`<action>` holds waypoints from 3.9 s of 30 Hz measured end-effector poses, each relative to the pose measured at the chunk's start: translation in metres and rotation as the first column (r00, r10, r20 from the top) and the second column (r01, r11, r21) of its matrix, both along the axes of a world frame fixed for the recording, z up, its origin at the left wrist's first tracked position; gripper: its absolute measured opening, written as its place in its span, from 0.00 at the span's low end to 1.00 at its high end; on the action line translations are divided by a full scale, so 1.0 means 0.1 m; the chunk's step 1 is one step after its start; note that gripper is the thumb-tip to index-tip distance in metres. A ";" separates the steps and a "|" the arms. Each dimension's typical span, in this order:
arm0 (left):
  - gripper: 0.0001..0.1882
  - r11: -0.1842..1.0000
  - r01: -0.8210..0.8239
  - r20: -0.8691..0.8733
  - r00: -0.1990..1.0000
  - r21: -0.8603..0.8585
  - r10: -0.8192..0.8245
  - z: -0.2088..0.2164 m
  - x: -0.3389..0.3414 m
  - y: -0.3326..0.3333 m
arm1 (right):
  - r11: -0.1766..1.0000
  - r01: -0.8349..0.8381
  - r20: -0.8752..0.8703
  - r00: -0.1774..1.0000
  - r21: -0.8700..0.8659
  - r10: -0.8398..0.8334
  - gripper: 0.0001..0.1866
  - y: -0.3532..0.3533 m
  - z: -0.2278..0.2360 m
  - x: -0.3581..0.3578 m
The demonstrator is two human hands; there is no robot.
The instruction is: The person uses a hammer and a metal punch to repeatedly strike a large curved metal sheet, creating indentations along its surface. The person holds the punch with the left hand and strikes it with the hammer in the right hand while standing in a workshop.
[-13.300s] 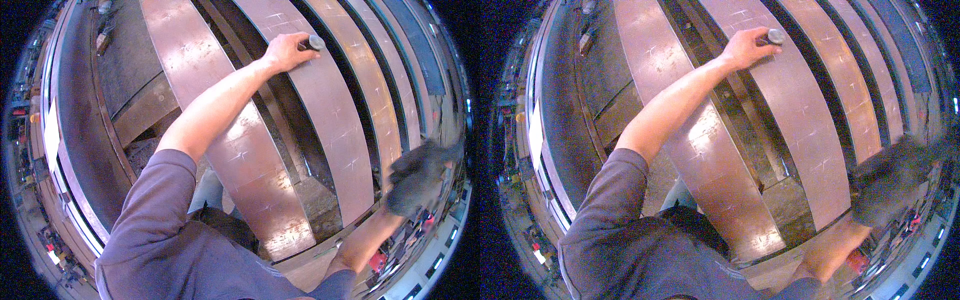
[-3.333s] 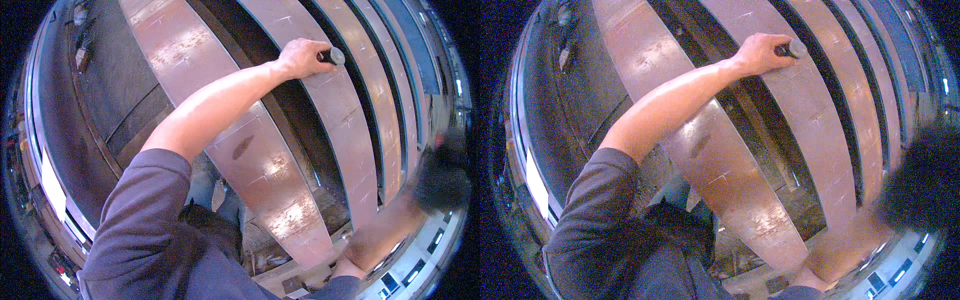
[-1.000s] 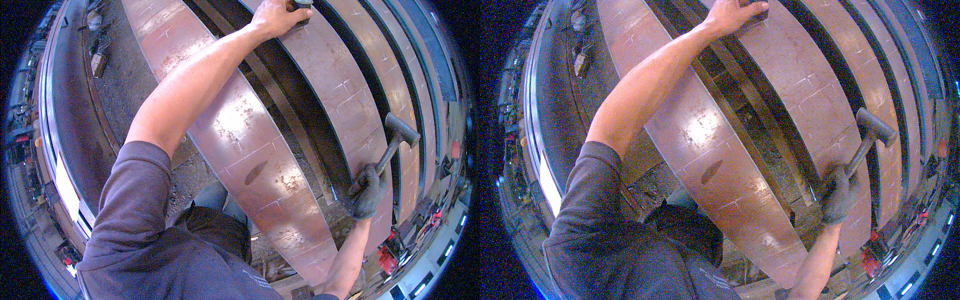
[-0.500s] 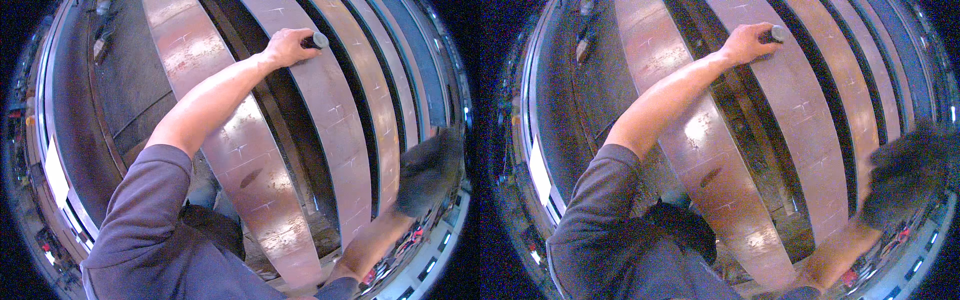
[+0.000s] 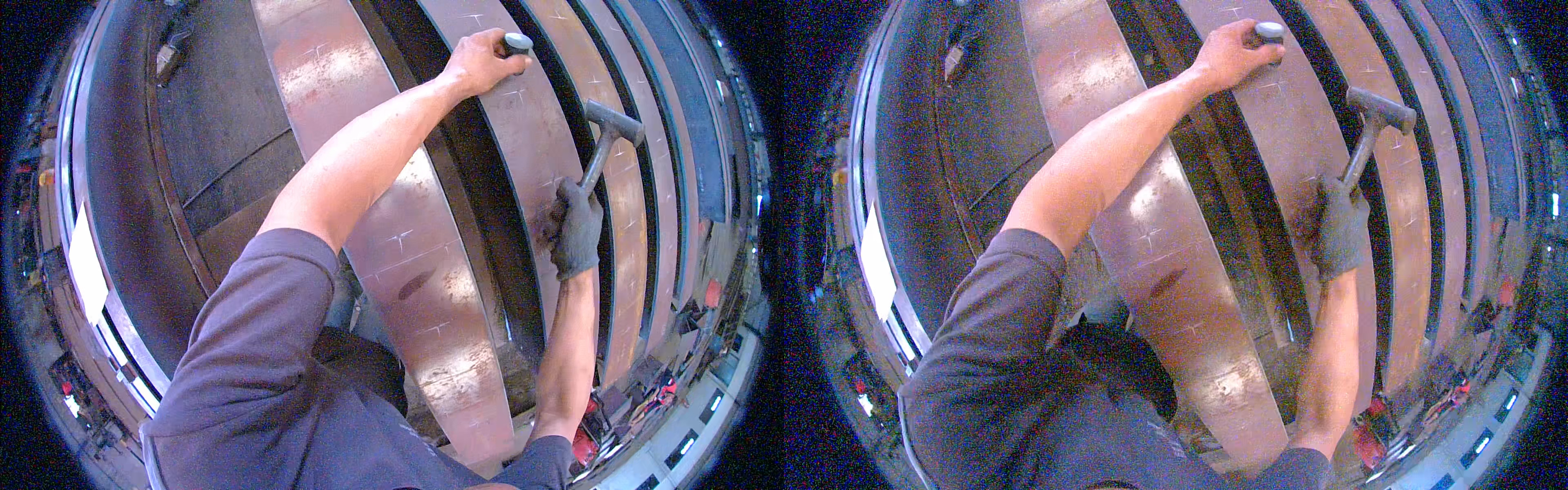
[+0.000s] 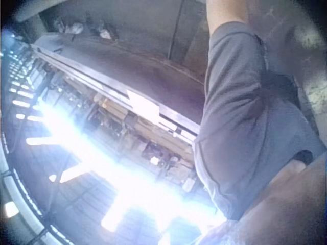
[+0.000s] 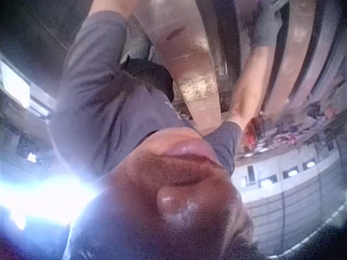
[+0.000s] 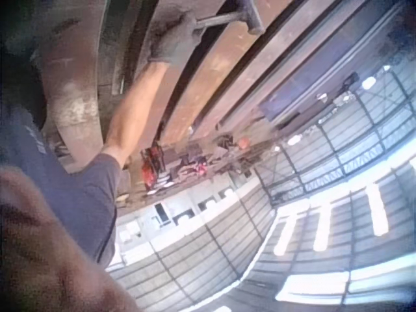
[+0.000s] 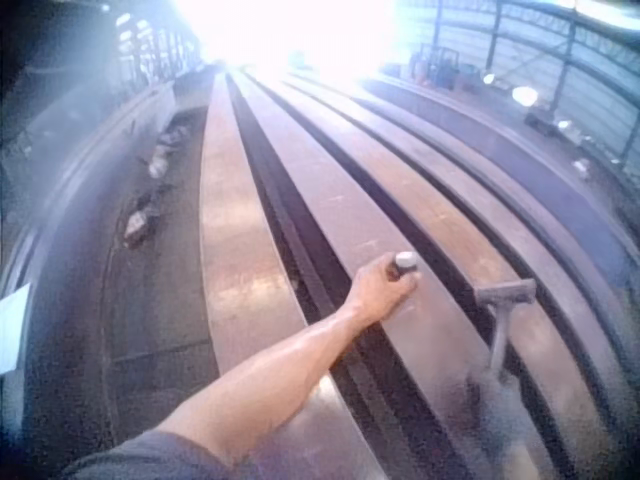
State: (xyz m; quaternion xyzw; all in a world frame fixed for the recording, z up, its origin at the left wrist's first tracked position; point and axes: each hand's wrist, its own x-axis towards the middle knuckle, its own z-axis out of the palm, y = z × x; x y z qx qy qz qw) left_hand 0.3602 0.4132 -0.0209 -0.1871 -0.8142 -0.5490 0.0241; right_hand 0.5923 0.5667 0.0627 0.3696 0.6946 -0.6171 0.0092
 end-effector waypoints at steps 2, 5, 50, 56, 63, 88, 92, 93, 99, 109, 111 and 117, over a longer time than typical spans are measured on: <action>0.30 0.996 -0.059 0.030 0.998 0.063 0.057 0.04 -0.03 0.01 | 0.994 0.081 -0.082 0.993 -0.071 -0.087 0.12 -0.13 -0.10 -0.08; 0.29 0.992 -0.051 0.085 0.996 0.114 0.042 0.08 0.00 -0.04 | 0.978 0.092 -0.153 0.981 -0.186 -0.121 0.11 -0.26 -0.19 -0.23; 0.27 0.987 0.131 -0.042 0.990 -0.091 -0.136 0.17 -1.26 -0.60 | 0.960 0.266 -0.116 0.960 0.090 -0.255 0.12 -0.53 -0.37 -0.38; 0.26 0.988 0.140 -0.015 0.990 -0.061 -0.141 0.17 -1.24 -0.59 | 0.959 0.280 -0.107 0.956 0.054 -0.273 0.12 -0.57 -0.31 -0.40; 0.26 0.985 0.139 -0.018 0.990 -0.103 -0.141 0.16 -1.27 -0.58 | 0.969 0.241 -0.132 0.964 0.053 -0.232 0.12 -0.56 -0.30 -0.39; 0.26 0.982 0.165 -0.075 0.982 -0.092 -0.172 0.07 -1.24 -0.62 | 0.927 -0.036 -0.114 0.990 0.374 0.085 0.13 -0.69 0.22 -0.71; 0.27 0.961 0.139 -0.140 0.974 -0.239 -0.176 -0.04 -1.31 -0.67 | 0.816 0.080 -0.409 0.890 0.572 0.200 0.18 -0.67 1.14 -1.38; 0.26 0.974 0.165 -0.092 0.979 -0.158 -0.181 0.05 -1.22 -0.62 | 0.798 0.124 -0.513 0.821 0.590 0.251 0.22 -0.48 1.36 -1.49; 0.25 0.972 0.216 -0.146 0.963 -0.089 -0.228 0.03 -1.24 -0.51 | 0.520 -0.050 -0.277 0.801 0.852 0.531 0.13 0.30 0.34 -1.81; 0.31 0.998 0.049 0.079 0.996 -0.034 -0.046 0.17 -1.34 -0.61 | 0.931 -0.160 0.020 0.987 0.327 0.162 0.16 -0.76 -0.43 -1.31; 0.32 0.998 -0.016 0.121 0.993 0.059 0.009 0.18 -1.32 -0.62 | 0.966 -0.078 -0.049 0.995 0.246 0.092 0.14 -0.80 -0.41 -1.29; 0.26 0.987 -0.078 0.177 0.983 0.140 0.052 0.22 -1.36 -0.67 | 0.998 0.056 -0.139 0.989 0.023 -0.052 0.12 -0.93 -0.23 -1.37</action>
